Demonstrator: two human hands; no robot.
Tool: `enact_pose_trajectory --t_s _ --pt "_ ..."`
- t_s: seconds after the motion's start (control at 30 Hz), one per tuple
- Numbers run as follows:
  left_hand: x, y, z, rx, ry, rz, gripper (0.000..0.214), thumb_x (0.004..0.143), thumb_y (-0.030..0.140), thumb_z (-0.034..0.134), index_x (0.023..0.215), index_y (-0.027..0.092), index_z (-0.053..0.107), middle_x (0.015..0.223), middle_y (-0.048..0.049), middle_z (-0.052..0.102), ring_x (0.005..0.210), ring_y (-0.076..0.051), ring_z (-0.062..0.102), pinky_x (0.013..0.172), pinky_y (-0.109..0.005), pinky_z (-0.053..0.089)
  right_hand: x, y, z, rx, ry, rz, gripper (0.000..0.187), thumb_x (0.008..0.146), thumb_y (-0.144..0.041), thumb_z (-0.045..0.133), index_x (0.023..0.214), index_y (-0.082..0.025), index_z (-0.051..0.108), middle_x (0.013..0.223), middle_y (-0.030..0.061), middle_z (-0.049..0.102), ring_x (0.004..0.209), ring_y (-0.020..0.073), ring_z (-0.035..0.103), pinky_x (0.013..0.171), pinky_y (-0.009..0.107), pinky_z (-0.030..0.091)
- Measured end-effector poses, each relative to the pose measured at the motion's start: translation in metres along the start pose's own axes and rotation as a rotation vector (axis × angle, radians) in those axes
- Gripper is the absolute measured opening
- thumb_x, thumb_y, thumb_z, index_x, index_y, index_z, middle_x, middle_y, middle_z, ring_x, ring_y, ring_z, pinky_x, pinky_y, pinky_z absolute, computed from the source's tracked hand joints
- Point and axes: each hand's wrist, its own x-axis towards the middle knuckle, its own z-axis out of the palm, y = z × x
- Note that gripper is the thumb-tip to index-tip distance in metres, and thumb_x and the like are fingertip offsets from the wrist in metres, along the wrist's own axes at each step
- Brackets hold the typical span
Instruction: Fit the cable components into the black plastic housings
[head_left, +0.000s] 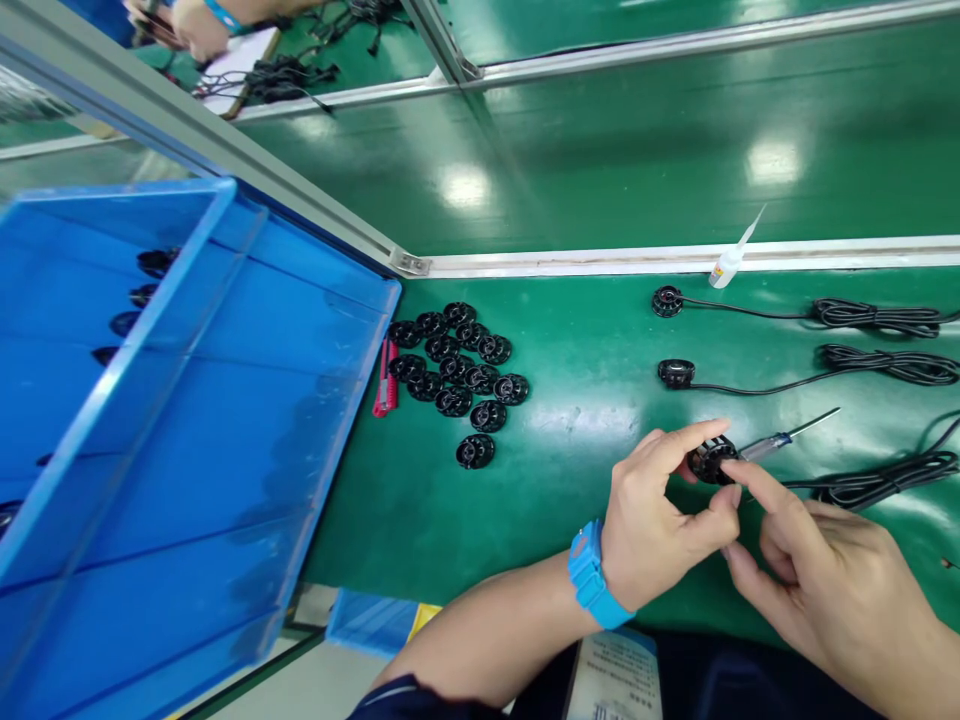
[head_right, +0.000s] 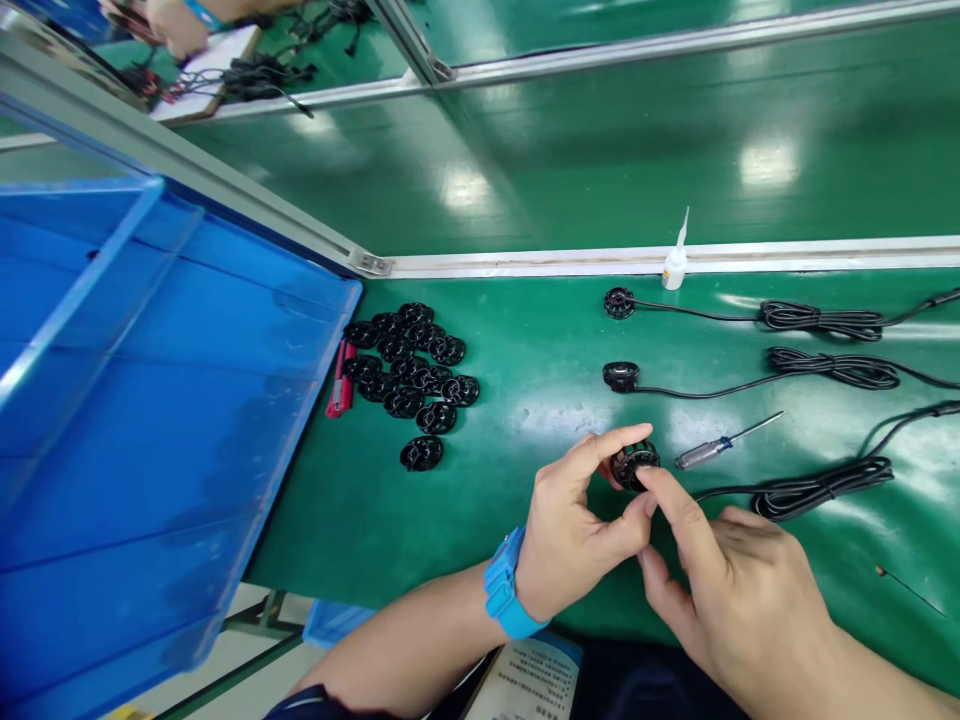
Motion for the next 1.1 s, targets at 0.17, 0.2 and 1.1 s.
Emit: enact_pose_trajectory --t_s 0.17,0.2,1.1 --pt "0.001 -0.002 0.001 -0.033 -0.064 -0.092 0.053 0.078 0.018 0.079 0.131 0.021 0.077 0.095 -0.0038 0.075 0.079 -0.018 0.065 0.080 -0.034 0.058 0.005 0.002 0.002 -0.281 0.049 -0.124 0.032 0.109 -0.016 0.054 0.136 -0.003 0.065 0.059 -0.0063 0.054 0.046 0.0104 0.052 0.057 0.034 0.040" --pt "0.001 -0.003 0.001 -0.070 -0.082 -0.132 0.053 0.078 0.018 0.079 0.130 0.021 0.077 0.091 -0.0029 0.074 0.077 -0.017 0.063 0.078 -0.033 0.056 0.005 0.003 0.001 -0.256 0.047 -0.115 0.031 0.108 -0.017 0.055 0.135 -0.004 0.066 0.059 -0.0068 0.053 0.046 0.0099 0.051 0.057 0.034 0.039" --pt "0.019 0.004 -0.022 -0.542 -0.742 -0.459 0.056 0.084 0.028 0.079 0.140 0.019 0.073 0.070 0.0034 0.054 0.059 -0.010 0.043 0.056 -0.024 0.036 0.001 0.045 -0.023 0.046 -0.085 -0.345 0.028 0.103 -0.028 0.070 0.130 -0.021 0.071 0.077 -0.0026 0.052 0.070 0.0154 0.048 0.070 0.036 0.040"
